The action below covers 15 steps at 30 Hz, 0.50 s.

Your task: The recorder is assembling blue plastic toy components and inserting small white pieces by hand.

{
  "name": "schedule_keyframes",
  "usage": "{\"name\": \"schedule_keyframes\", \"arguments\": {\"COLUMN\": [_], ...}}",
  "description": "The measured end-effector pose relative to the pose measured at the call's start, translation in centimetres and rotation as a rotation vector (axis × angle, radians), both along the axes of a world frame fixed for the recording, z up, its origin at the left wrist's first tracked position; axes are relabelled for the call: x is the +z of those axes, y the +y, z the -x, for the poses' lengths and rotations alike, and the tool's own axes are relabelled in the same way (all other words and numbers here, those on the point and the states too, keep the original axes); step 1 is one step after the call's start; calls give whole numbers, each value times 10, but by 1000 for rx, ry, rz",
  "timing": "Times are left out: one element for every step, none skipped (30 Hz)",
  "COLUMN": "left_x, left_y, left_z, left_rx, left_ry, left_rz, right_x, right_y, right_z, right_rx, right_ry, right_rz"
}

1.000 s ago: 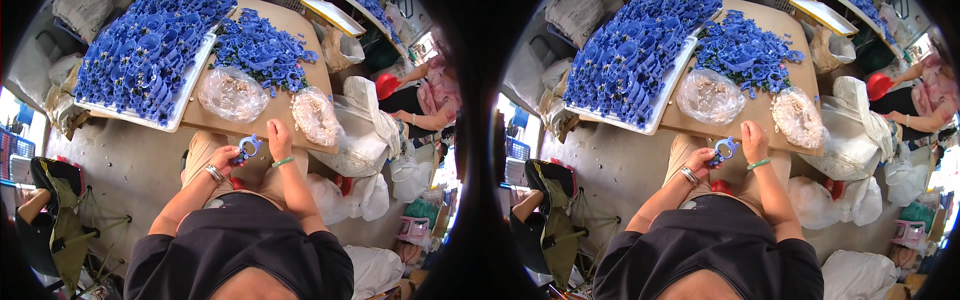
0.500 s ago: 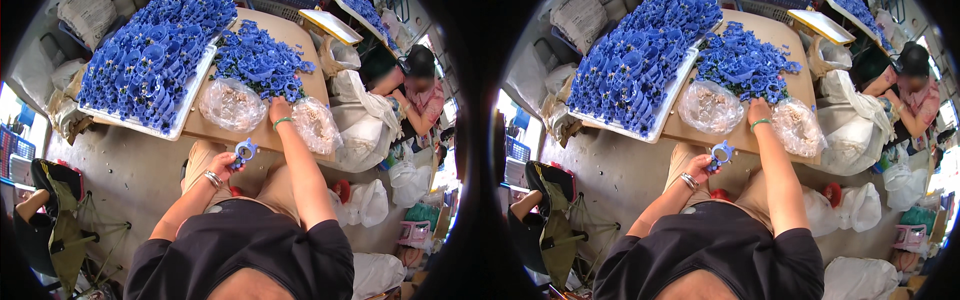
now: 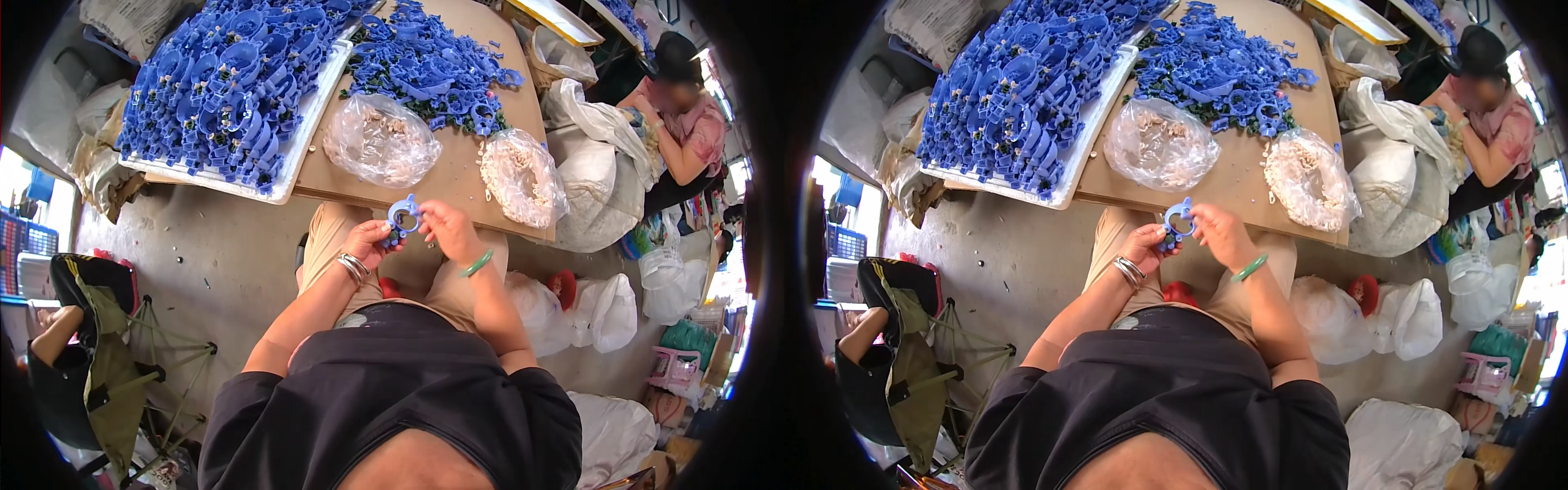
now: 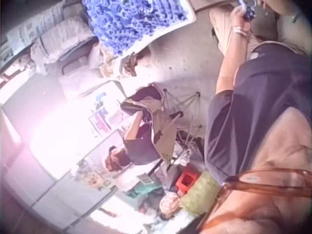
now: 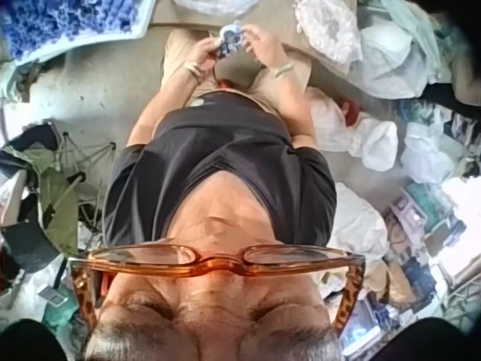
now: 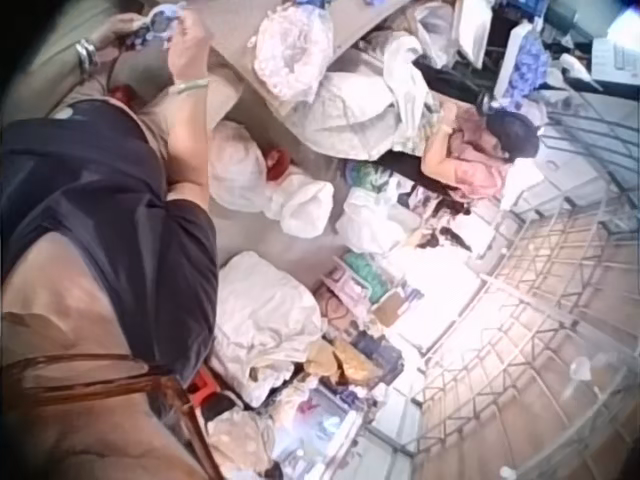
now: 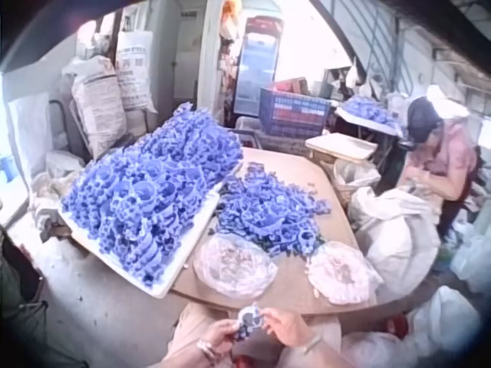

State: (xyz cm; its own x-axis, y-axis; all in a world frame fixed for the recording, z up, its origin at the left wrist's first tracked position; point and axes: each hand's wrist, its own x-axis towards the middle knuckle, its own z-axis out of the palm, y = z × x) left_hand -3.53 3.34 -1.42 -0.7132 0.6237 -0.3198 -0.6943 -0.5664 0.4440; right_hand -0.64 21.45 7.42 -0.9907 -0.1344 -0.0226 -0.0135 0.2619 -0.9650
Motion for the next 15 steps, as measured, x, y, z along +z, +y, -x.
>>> {"name": "schedule_keyframes", "arguments": {"left_x": [3, 5, 3, 0, -2, -1, 0, 0, 0, 0, 0, 0, 0, 0, 0], "left_y": [1, 2, 2, 2, 2, 2, 2, 2, 2, 2, 2, 2, 2, 2, 2], "left_z": [-1, -1, -2, -1, -2, -2, -2, -2, -3, -4, -4, -4, -4, -4, -4], "left_rx": [7, 15, 12, 23, 34, 33, 36, 40, 41, 34, 26, 28, 29, 29, 28], "left_ry": [-9, -18, -18, -11, -4, -4, -2, -1, -1, 13, 27, 26, 31, 36, 35], "left_rz": [27, 53, 59, 35, 12, 15, 39, 63, 65, 66, 67, 69, 73, 77, 77], "right_x": [7, 6, 5, 4, 5, 4, 3, 1, -1, -3, -4, -4, -4, -4, -4], "right_y": [-5, -8, -11, -13, -16, -17, -17, -17, -17, -17, -17, -17, -18, -18, -18], "right_z": [-7, -7, -8, -9, -11, -11, -11, -11, -10, -10, -9, -9, -9, -8, -8], "right_rx": [27, 25, 70, 114, 108, 106, 106, 106, 106, 104, 101, 103, 98, 93, 92], "right_ry": [60, 58, 243, 429, 334, 333, 347, 361, 361, 368, 374, 374, 395, 417, 415], "right_rz": [-79, -75, -220, -365, -366, -363, -356, -348, -346, -407, -469, -466, -481, -496, -496]}}
